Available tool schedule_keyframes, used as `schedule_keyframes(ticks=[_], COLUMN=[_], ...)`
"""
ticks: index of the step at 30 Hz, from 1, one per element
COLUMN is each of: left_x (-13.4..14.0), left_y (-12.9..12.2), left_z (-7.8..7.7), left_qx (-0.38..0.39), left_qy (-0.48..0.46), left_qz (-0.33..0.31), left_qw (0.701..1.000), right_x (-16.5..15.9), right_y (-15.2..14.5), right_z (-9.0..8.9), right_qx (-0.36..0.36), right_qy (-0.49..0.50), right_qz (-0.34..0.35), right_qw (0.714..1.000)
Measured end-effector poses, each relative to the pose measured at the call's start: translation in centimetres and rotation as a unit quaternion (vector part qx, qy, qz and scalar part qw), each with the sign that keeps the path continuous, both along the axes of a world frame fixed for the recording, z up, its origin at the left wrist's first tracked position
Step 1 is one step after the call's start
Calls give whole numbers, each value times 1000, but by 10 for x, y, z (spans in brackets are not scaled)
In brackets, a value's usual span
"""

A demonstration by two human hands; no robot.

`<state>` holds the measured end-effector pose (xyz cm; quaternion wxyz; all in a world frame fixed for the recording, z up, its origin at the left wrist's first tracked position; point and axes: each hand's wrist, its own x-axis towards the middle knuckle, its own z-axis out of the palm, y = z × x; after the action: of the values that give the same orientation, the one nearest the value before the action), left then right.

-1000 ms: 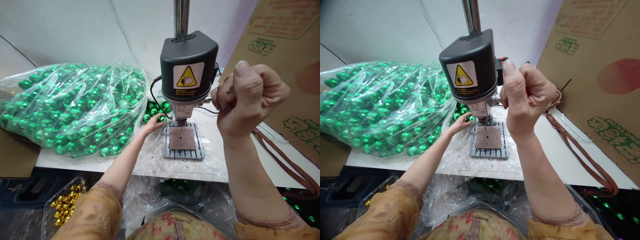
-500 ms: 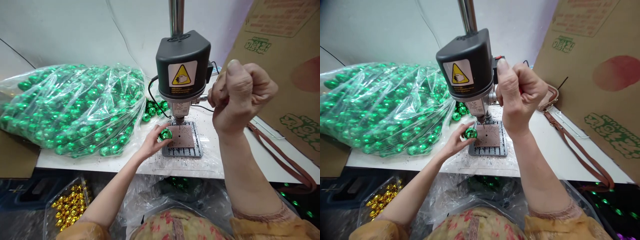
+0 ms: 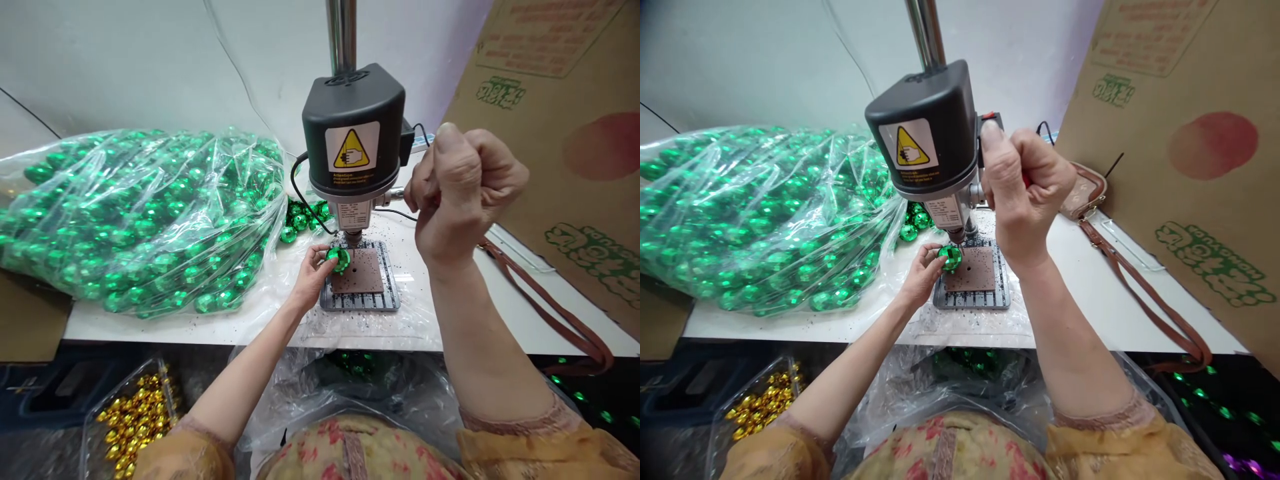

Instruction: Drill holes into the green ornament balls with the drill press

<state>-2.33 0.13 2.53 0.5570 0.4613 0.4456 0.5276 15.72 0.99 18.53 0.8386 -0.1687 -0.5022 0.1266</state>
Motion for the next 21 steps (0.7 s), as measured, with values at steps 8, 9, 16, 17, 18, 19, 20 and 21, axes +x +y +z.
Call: schedule_keyframes(ticks=[8,9,16,17,18,19,20,21], left_x=[5,6,8,8,8,7,7,7], left_y=[14,15,20,20,20,20,20,20], left_z=[-11,-12,-18,-19,-20,-21,-22,-24], left_qx=[46,56,104,110,116,121,126,130], left_qy=[13,16,53,56,60,64,69,76], left_qz=[-23,-30,-69,-71,-73,-77,-81,-86], left_qw=[999,998,991,990,989,988,986,985], right_x=[-1,-1,-1,0,0,0,-1,-1], right_y=[2,1,-2,-1,0,1,2,3], right_z=[-1,-1,0,0,0,-1,-1,-2], right_qx=[15,14,3,5,13,25,36,42], right_qy=[1,2,2,0,0,4,10,13], right_qz=[-5,-4,-6,-4,2,8,12,15], right_qw=[1000,1000,1000,1000,1000,1000,999,999])
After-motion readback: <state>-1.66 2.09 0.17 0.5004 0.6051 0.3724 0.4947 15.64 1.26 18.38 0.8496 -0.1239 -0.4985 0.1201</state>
